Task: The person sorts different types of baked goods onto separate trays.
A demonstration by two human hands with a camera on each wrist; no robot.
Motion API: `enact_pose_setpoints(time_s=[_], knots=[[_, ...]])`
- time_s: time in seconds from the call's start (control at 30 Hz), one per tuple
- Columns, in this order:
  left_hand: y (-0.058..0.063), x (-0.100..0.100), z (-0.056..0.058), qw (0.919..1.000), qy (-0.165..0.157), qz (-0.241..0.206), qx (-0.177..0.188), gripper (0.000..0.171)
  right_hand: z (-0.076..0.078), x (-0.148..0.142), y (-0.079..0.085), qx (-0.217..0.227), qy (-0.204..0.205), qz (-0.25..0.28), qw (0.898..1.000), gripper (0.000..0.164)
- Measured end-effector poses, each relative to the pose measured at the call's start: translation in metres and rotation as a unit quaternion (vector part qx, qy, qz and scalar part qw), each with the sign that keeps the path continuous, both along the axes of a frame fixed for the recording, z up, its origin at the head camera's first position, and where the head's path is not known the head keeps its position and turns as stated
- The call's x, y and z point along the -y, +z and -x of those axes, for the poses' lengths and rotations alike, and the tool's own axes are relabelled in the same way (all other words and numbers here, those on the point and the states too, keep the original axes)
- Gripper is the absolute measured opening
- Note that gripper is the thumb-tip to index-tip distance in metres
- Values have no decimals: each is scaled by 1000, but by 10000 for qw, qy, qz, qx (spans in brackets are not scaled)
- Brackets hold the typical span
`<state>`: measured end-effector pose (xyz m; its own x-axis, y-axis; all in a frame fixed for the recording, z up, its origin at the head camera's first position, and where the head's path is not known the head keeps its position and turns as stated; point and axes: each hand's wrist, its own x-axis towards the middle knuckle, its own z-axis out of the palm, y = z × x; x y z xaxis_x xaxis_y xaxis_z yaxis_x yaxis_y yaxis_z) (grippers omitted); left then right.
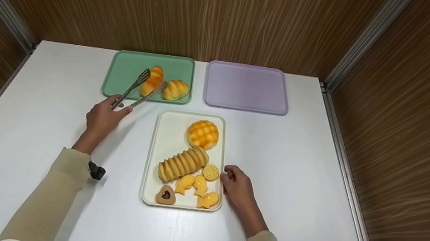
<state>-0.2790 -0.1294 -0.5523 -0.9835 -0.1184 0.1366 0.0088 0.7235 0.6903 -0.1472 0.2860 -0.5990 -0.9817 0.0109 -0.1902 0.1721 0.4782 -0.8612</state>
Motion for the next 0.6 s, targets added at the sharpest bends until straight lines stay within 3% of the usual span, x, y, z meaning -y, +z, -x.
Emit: enact_pose_setpoints(time_s=[0.6], knots=[[2, -31, -61, 9973, -709, 200, -30, 48, 0, 1, 0, 80, -41, 73, 9999, 31]])
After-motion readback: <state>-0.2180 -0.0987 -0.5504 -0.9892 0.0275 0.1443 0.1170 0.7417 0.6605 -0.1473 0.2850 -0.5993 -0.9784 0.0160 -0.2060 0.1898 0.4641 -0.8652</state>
